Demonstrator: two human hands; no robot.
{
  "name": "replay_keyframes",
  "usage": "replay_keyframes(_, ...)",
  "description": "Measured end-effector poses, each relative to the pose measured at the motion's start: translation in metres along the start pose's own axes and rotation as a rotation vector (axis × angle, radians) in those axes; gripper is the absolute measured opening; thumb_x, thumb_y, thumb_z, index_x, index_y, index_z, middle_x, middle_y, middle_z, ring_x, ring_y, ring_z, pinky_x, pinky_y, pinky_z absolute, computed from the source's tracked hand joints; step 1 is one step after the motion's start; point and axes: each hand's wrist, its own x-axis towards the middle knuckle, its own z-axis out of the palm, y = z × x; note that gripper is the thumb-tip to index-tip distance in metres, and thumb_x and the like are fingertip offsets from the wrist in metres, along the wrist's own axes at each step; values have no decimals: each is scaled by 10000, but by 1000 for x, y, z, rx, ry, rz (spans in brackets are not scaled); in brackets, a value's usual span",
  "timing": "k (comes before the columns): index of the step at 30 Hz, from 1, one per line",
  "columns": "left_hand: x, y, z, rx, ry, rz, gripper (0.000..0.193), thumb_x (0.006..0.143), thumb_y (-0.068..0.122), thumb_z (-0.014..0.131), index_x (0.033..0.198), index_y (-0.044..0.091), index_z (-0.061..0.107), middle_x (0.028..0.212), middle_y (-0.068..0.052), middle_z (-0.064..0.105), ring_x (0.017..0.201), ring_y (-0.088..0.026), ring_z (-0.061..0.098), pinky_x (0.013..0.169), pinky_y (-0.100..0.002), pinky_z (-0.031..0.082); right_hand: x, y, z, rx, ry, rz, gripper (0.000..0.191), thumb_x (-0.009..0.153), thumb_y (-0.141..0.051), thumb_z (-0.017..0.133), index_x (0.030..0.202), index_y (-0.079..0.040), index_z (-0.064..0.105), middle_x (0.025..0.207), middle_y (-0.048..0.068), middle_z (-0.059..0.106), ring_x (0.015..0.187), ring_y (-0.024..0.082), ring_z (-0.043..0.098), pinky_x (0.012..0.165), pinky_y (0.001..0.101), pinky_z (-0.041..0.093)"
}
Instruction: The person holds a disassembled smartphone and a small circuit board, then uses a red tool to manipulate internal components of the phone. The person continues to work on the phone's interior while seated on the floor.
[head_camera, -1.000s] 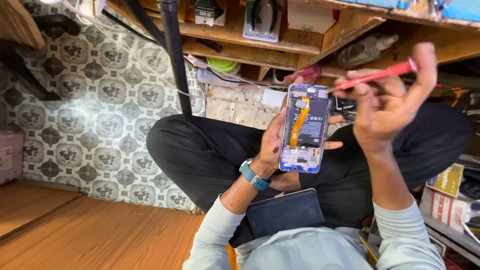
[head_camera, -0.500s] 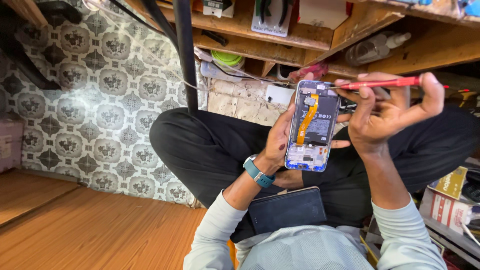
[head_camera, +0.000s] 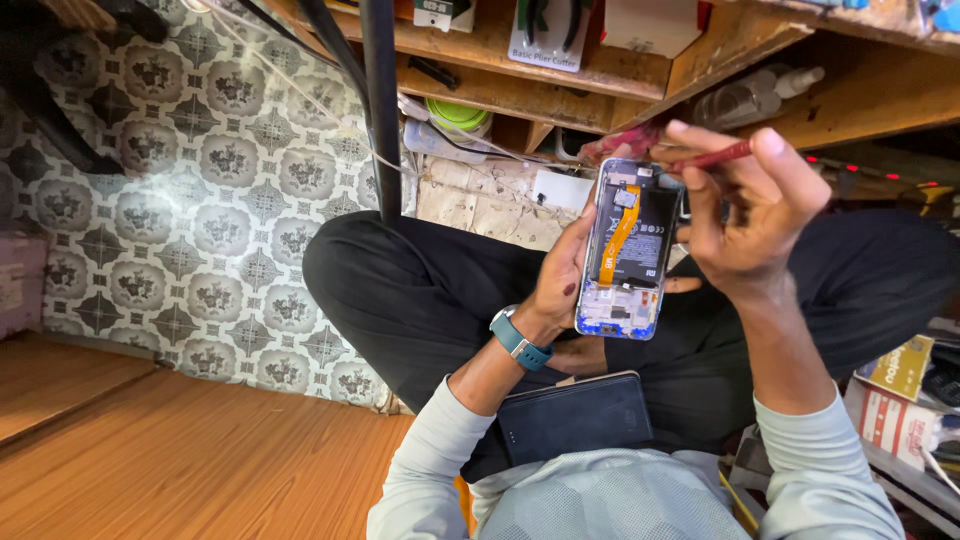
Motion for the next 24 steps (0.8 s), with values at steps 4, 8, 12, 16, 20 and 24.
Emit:
replay_keyframes(4,0,0,10,-146,-15,-14,502,1215,385,268,1692,228,280,1563,-71,543,1377,-282,591,1123,-754,414,2,4,-1,82,-21,-3,673,989,180,596,1398,-133,165,1120,310,605,943,353,726,819,387,648)
replay_keyframes(8,3,4,26,-117,-46,-21,449,1267,434,269,1625,163,283,1525,-101,516,1383,-303,547,1156,-775,346,-2,12,4,147,-72,-35,688,1019,181,622,1406,-176,179,1103,245,630,955,312,745,777,294,663)
replay_keyframes(12,9,12,39,-13,11,-8,511,1226,437,281,1660,171,235,1565,-99,445,1432,-347,513,1134,-777,370,-6,12,7,144,46,13,651,996,179,600,1394,-137,192,1188,339,541,980,354,691,863,401,648)
replay_keyframes(16,8,16,51,13,-76,52,513,1227,405,294,1720,307,192,1648,-58,390,1433,-369,510,1102,-746,404,-12,10,7,184,153,86,601,1040,178,594,1419,-153,266,1114,261,551,928,324,693,826,375,661)
replay_keyframes(20,9,16,54,350,136,102,568,1201,374,296,1719,209,132,1682,10,300,1477,-204,383,1196,-686,319,-14,12,4,118,-13,42,659,1051,131,655,1438,-130,190,1145,247,635,995,317,729,819,313,638)
replay_keyframes(24,6,15,50,214,75,112,572,1212,374,288,1744,271,108,1674,9,329,1448,-239,429,1123,-717,388,-13,11,9,77,-42,34,636,1040,176,569,1428,-147,182,1137,273,630,930,315,725,825,351,626)
